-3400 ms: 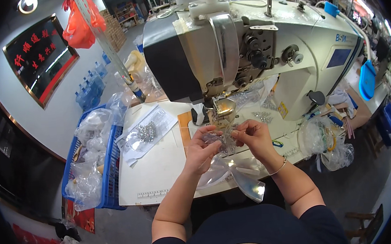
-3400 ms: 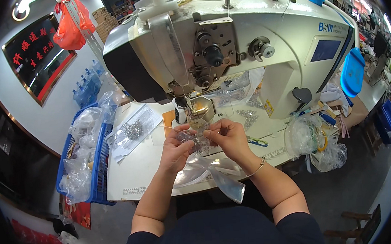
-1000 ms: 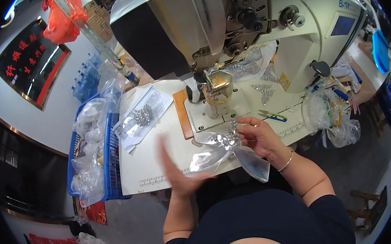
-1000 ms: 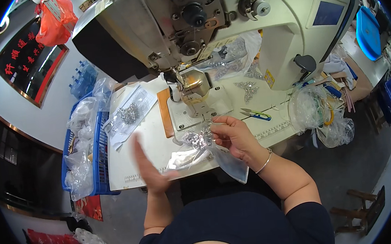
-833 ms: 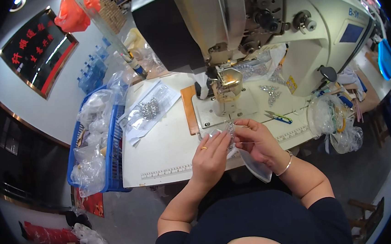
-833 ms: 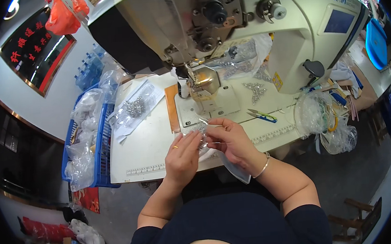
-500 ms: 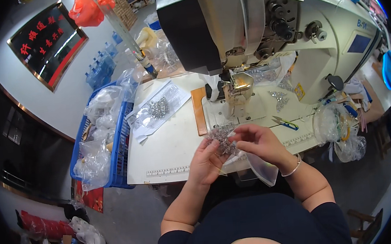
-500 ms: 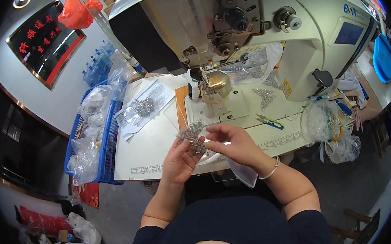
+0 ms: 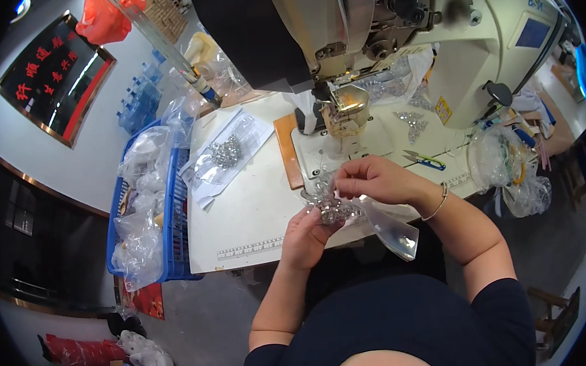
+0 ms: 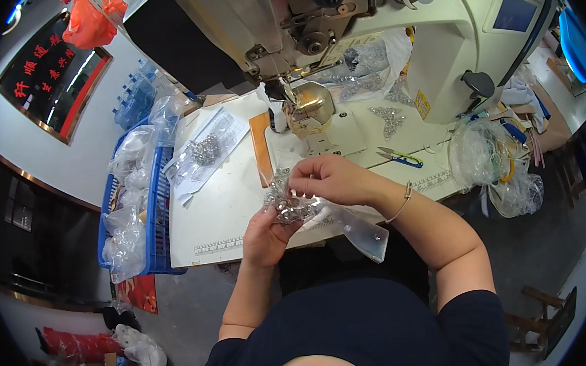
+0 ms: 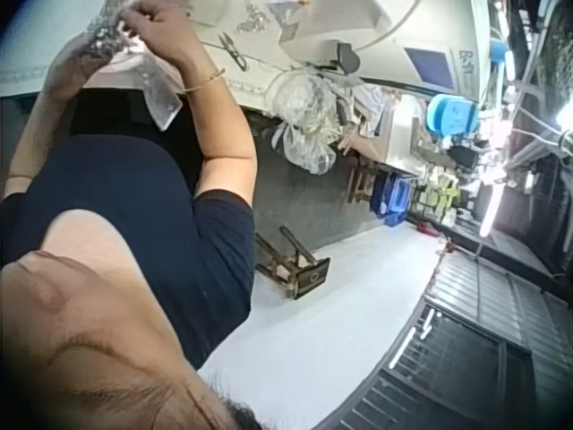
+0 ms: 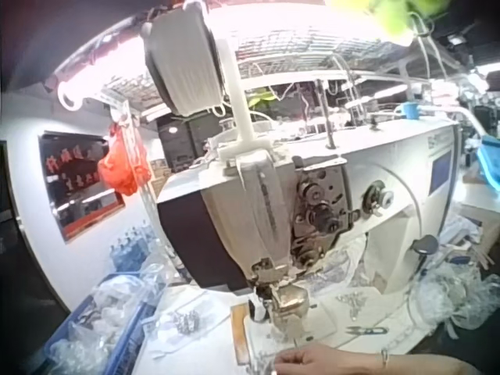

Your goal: The person sews small, shiny, star-shaped decorations onto clear plastic sheets using an industrial sewing machine. They repeatedly pick up a decoration, place it on a plastic sheet, and feed the assembly under the machine's needle to stitch it in place. The person uses scissors to trim threads after sewing.

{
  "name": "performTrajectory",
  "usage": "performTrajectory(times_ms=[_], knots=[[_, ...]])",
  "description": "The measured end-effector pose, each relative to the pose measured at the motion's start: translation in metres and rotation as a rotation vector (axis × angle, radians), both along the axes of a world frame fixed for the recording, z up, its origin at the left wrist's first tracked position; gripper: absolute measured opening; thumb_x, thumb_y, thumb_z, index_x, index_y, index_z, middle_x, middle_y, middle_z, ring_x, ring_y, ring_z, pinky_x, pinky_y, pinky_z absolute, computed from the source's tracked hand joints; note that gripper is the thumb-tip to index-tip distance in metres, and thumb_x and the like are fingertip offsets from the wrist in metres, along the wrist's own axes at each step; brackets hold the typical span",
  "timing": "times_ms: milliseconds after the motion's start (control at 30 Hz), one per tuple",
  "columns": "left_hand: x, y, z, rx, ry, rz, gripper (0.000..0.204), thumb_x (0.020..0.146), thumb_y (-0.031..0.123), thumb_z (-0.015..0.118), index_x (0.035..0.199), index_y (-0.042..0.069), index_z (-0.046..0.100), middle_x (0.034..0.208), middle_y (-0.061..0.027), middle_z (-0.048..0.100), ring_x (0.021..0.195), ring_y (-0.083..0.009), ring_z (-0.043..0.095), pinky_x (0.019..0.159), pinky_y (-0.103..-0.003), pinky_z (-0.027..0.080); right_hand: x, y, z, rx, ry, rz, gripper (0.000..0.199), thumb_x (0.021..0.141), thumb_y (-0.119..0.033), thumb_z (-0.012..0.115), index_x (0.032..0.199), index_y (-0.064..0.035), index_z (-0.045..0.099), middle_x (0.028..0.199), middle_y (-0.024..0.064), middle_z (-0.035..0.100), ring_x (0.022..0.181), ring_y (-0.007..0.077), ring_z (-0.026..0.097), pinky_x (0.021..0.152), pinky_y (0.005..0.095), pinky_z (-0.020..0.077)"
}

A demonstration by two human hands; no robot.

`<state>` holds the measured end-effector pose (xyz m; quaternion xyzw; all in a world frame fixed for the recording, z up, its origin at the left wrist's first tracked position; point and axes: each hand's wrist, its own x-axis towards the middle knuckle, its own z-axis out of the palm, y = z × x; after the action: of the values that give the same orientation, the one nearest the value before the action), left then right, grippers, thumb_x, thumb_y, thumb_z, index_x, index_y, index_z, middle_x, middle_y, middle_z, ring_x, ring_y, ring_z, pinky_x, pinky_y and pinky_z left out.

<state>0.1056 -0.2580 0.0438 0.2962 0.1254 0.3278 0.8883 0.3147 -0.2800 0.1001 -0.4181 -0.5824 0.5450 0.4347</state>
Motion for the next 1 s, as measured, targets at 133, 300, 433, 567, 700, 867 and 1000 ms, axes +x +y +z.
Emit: performTrajectory(times_ms=[133,300,433,567,700,867,1000], knots=[[0.013,-0.019,-0.009,0.068,-0.11,0.278,0.038,0.093,0.009,0.045,0.13,0.009,0.042,0.124,-0.0097,0.052,0.12,-0.0229,0.047,0.105,-0.045,0.034,0.0,-0.001,0.031,0.055,-0.378,0.088,0.03,0.081,-0.025,0.066,0.097,0.0005,0.062,0.074,0.0038,0.061,0.067,0.0111,0.055,0.063,0.0265,0.0443],[0.019,-0.019,-0.009,-0.042,-0.282,0.05,0.049,0.089,0.017,0.051,0.135,0.017,0.035,0.134,-0.0076,0.043,0.122,-0.0231,0.045,0.107,-0.048,0.031,0.028,0.016,0.057,0.163,-0.729,0.293,0.027,0.074,-0.019,0.071,0.096,-0.0036,0.065,0.068,0.0069,0.064,0.059,0.0119,0.058,0.058,0.0257,0.0449],[0.031,-0.019,-0.011,-0.095,-0.057,0.109,0.05,0.093,0.009,0.042,0.14,0.017,0.027,0.136,-0.0094,0.041,0.121,-0.0276,0.046,0.102,-0.048,0.038,0.037,0.026,0.061,0.14,-0.844,0.373,0.03,0.076,-0.023,0.071,0.098,-0.0038,0.066,0.077,0.0094,0.067,0.069,0.0152,0.063,0.065,0.0291,0.048],[0.047,-0.023,-0.005,-0.128,-0.04,0.156,0.044,0.096,0.014,0.037,0.139,0.019,0.026,0.137,-0.0083,0.04,0.123,-0.0307,0.044,0.104,-0.05,0.036,0.058,0.03,0.052,0.095,-0.807,0.274,0.028,0.078,-0.022,0.07,0.098,-0.0025,0.066,0.082,0.0092,0.068,0.074,0.0159,0.064,0.069,0.0293,0.0493],[0.048,-0.024,-0.002,-0.157,-0.119,0.117,0.039,0.099,0.023,0.03,0.138,0.017,0.028,0.139,-0.0089,0.038,0.126,-0.0348,0.039,0.105,-0.052,0.033,0.062,0.028,0.05,0.015,-0.743,0.248,0.023,0.079,-0.019,0.068,0.096,-0.0023,0.067,0.084,0.0078,0.069,0.076,0.0142,0.064,0.072,0.0274,0.0493],[0.05,-0.028,-0.001,-0.204,-0.121,0.118,0.039,0.099,0.024,0.03,0.137,0.016,0.028,0.139,-0.0095,0.037,0.126,-0.0334,0.039,0.106,-0.05,0.032,0.062,0.025,0.05,-0.009,-0.743,0.232,0.022,0.079,-0.018,0.069,0.095,-0.0027,0.067,0.082,0.0071,0.068,0.075,0.013,0.064,0.07,0.0267,0.0487],[0.05,-0.028,-0.003,-0.287,-0.182,0.111,0.039,0.098,0.02,0.036,0.136,0.017,0.03,0.138,-0.0091,0.039,0.124,-0.0318,0.042,0.104,-0.048,0.035,0.062,0.023,0.051,0.024,-0.743,0.234,0.023,0.076,-0.017,0.07,0.095,-0.0036,0.067,0.082,0.0075,0.068,0.075,0.0148,0.064,0.07,0.0274,0.0483]])
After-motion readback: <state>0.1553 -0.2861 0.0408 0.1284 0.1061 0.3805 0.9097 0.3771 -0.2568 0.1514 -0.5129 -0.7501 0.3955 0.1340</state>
